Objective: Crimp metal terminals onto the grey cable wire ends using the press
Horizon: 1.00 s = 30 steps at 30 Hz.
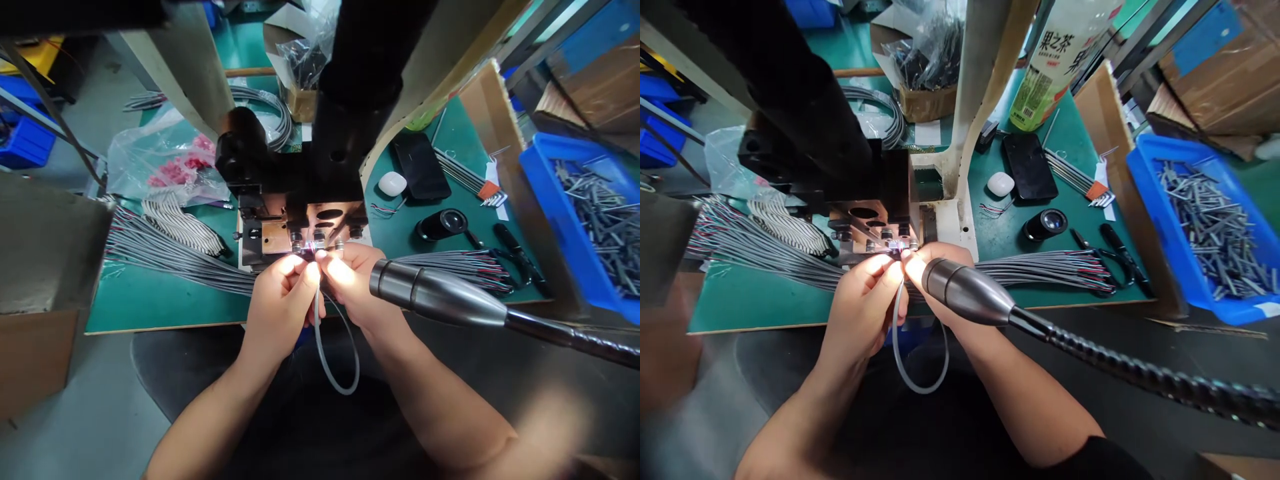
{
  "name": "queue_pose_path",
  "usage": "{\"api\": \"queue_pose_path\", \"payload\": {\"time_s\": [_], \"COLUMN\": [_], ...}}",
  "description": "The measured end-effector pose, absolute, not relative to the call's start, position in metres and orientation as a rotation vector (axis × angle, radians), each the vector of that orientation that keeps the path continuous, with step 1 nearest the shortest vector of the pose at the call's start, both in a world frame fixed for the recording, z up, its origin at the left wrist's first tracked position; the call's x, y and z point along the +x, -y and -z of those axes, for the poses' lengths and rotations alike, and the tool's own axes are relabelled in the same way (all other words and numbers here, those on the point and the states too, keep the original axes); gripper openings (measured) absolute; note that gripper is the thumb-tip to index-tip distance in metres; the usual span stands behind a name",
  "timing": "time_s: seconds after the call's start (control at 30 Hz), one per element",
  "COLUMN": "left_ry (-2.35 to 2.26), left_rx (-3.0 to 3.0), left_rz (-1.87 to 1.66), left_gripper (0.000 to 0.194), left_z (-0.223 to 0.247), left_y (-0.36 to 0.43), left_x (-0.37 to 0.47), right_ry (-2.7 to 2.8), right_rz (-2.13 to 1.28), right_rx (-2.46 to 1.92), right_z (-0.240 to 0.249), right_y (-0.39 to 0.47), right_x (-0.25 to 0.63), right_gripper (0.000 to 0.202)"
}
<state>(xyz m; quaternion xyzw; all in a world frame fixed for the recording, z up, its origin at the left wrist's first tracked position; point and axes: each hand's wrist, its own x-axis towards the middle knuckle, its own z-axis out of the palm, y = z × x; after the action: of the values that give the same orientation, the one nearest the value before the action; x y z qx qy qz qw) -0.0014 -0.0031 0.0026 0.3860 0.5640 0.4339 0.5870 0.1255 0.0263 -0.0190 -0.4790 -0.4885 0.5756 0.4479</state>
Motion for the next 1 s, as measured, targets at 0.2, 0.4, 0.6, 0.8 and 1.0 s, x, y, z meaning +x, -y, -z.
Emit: {"api": "queue_pose_path", "payload": {"time_s": [0.2, 0.4, 0.6, 0.8, 1.0], "left_ry": [-1.248, -1.250, -1.295, -1.381, -1.425], "left_rx": [0.861, 0.894, 1.018, 1.132, 1.192], "left_rz": [-0.978, -0.939, -0.944, -0.962, -0.955], "left_gripper": [0.022, 0.021, 0.022, 0.026, 0.029], "left_z": [-0.001, -0.003, -0.009, -0.010, -0.013], "left_y": [-0.001, -0.005, -0.004, -0.001, -0.001], "left_x": [-0.007, -0.011, -0.012, -0.011, -0.011], "right_ry": [1.043, 1.088, 1.211, 1.194, 1.228], "right_rz": [-1.632, -1.535, -1.342, -1.355, -1.331], "right_rx": [-1.116, -1.146, -1.269, -1.287, -1.282], "right_z": [0.003, 0.007, 0.020, 0.015, 0.015], "right_y": [-0.026, -0.025, -0.025, -0.025, -0.025], "right_x": [0.119, 0.118, 0.125, 0.123, 0.123], "right_gripper": [0.048, 0.047, 0.042, 0.042, 0.042]}}
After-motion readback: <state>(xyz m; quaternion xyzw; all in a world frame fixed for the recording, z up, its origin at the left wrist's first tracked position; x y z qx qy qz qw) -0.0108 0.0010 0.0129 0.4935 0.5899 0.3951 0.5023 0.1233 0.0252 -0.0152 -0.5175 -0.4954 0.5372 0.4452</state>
